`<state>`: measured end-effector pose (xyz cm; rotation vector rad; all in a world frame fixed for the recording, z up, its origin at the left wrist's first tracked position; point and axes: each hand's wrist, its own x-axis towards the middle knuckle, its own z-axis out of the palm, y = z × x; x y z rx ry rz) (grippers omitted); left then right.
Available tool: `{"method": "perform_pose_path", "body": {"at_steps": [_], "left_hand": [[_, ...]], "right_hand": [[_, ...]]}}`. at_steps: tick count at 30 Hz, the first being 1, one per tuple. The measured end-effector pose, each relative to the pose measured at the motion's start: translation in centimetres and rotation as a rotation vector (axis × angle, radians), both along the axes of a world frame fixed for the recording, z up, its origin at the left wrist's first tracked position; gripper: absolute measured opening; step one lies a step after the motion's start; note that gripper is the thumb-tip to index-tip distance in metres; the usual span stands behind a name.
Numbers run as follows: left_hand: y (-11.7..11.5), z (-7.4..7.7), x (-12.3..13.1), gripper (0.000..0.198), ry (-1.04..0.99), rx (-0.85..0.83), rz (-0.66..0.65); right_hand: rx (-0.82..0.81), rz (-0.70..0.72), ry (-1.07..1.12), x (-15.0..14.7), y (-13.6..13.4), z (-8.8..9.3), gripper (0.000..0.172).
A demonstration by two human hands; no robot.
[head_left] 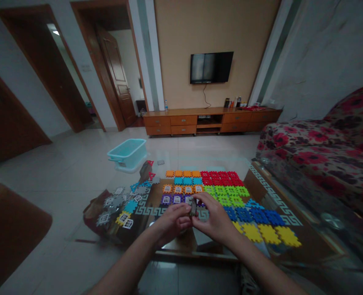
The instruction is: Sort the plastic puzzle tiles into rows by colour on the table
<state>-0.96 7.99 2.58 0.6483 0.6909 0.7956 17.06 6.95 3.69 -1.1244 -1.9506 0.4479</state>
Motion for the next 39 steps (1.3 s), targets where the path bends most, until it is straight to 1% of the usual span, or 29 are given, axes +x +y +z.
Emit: {"method": "perform_pose_path", "body": {"at_steps": [4,9,13,18,21,24,32,39], "left_hand": [[-0.15,0.19,-0.05,0.026,-0.004,-0.043,-0.003],[-0.23,0.53,-0.19,0.028,-0.011,-0.14,0.044],[0.06,0.17,-0.44,0.031,-0.065,-0.201,0.043],[0.26,-0.23,-0.63,0.032,-0.097,-0.206,0.027],[0.2,-0.11,-0.63,0.031,-0.102,-0.199,0.013],[0.12,0.01,-0.6,0.031,-0.098,-0.194,0.003],[-0.03,0.02,-0.29,0.031,-0.089,-0.202,-0.024],[0.06,0.6,-0.23,0.025,-0.066,-0.214,-0.002]], "right_hand": [[-0.026,0.022,0.001,-0.03,-0.05,-0.09,0.052],[-0.042,0.029,0.01,-0.09,-0.06,0.06,0.062],[-0.045,0.015,0.012,0.0,0.01,0.28,0.056],[-0.037,-0.003,0.018,-0.01,0.1,0.27,0.047],[-0.031,0.0,0.019,-0.06,0.09,0.28,0.048],[-0.044,0.0,0.008,-0.07,0.07,0.35,0.045],[-0.086,-0.042,-0.03,0.08,-0.02,0.35,0.043],[-0.091,-0.039,-0.03,0.05,0.06,0.17,0.043]]}}
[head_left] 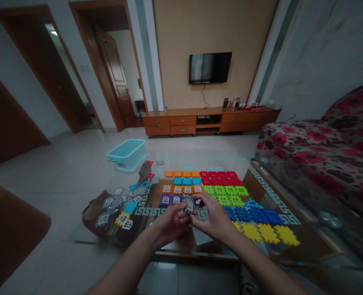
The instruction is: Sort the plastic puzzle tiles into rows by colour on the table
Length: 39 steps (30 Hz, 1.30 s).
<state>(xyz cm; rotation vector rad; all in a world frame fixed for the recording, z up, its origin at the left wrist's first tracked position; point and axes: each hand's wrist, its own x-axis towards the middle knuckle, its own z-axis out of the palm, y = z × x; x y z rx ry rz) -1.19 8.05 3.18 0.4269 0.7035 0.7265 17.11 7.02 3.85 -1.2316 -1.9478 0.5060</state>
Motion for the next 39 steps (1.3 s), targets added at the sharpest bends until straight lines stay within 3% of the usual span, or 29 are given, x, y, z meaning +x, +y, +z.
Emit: {"method": "perform_pose_path", "body": {"at_steps": [19,22,26,31,39], "left_hand": [[0.1,-0.7,-0.2,0.034,0.011,0.07,-0.042],[0.4,-1.5,0.1,0.034,0.131,0.139,0.019],[1.0,-2.8,0.4,0.039,0.415,0.351,0.056],[1.1,-3.0,0.6,0.036,0.643,0.611,0.049],[0.5,-2.6,0.9,0.034,0.704,0.643,0.043]], "right_hand": [[-0.003,-0.006,-0.024,0.3,0.1,0.1,0.043],[0.031,-0.035,-0.119,0.8,0.2,0.2,0.04],[0.126,-0.115,-0.331,1.7,0.4,0.0,0.042],[0.167,-0.146,-0.471,1.6,0.3,-0.2,0.042],[0.13,-0.102,-0.498,0.7,-0.1,-0.1,0.045]]}}
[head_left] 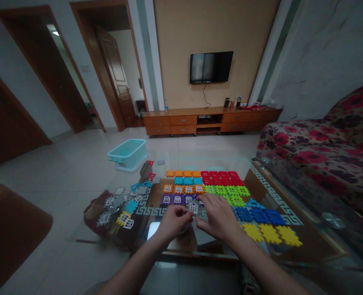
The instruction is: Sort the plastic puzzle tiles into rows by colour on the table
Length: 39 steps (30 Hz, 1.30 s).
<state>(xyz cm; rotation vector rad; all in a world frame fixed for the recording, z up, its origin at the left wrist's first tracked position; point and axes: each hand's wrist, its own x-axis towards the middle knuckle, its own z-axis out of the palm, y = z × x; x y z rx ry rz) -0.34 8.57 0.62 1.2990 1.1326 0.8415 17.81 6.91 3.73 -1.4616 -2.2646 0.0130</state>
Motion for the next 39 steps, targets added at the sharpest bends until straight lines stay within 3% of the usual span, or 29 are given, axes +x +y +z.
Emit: {"method": "perform_pose_path", "body": {"at_steps": [11,15,21,34,39], "left_hand": [[0.1,-0.5,-0.2,0.036,-0.052,-0.077,0.008],[0.1,0.0,-0.2,0.038,-0.105,-0.117,0.011],[-0.1,0.8,-0.2,0.037,-0.111,-0.055,-0.015],[-0.1,0.5,-0.1,0.038,-0.084,-0.017,-0.076],[-0.3,0.8,0.1,0.032,-0.006,0.092,0.036]], "right_hand": [[-0.196,0.059,0.359,0.5,0.5,-0.6,0.041],[-0.249,-0.029,0.581,0.2,1.2,-1.0,0.035],[-0.548,-0.116,0.882,0.5,2.3,-0.9,0.024],[-0.582,-0.163,0.926,0.4,2.2,-0.5,0.027],[-0.552,-0.15,0.936,0.4,2.3,-0.6,0.028]]}}
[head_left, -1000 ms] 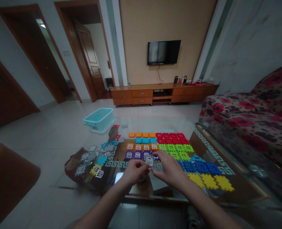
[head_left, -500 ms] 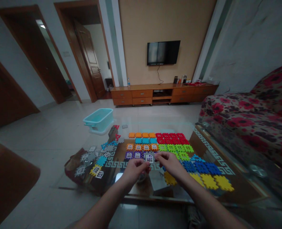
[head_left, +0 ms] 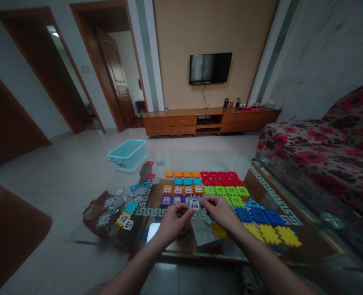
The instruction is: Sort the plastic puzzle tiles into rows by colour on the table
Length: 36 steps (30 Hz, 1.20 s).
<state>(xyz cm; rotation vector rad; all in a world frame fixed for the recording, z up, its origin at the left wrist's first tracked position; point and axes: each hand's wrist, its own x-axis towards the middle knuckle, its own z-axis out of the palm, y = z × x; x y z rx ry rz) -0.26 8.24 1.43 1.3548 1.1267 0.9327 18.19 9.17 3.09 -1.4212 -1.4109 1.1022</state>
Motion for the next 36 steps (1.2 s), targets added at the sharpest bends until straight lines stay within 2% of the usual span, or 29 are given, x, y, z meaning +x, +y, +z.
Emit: {"method": "perform_pose_path", "body": {"at_steps": [4,8,12,21,30,33,36], "left_hand": [[-0.4,0.8,-0.4,0.042,0.045,0.187,0.115],[-0.6,1.2,-0.7,0.026,0.145,0.332,0.096],[-0.7,0.9,-0.8,0.008,0.174,0.352,0.059],[-0.6,0.5,-0.9,0.01,0.23,0.385,0.025],[-0.2,0.7,-0.5,0.006,0.406,0.586,0.021],[0.2,0.2,-0.1,0.007,0.449,0.619,0.052],[0.5,-1.1,0.4,0.005,0.491,0.626,0.057]], "right_hand": [[0.032,-0.026,-0.006,0.0,0.2,-0.4,0.028],[0.038,-0.037,0.0,0.1,0.3,-0.7,0.029],[0.019,-0.046,0.009,0.0,0.1,-0.8,0.03],[0.002,-0.049,0.001,-0.3,-0.1,-0.3,0.03],[-0.054,-0.061,0.001,0.1,0.6,0.0,0.032],[-0.042,-0.109,-0.013,1.3,0.9,0.5,0.036],[-0.019,-0.2,-0.024,3.0,1.0,0.6,0.04]]}}
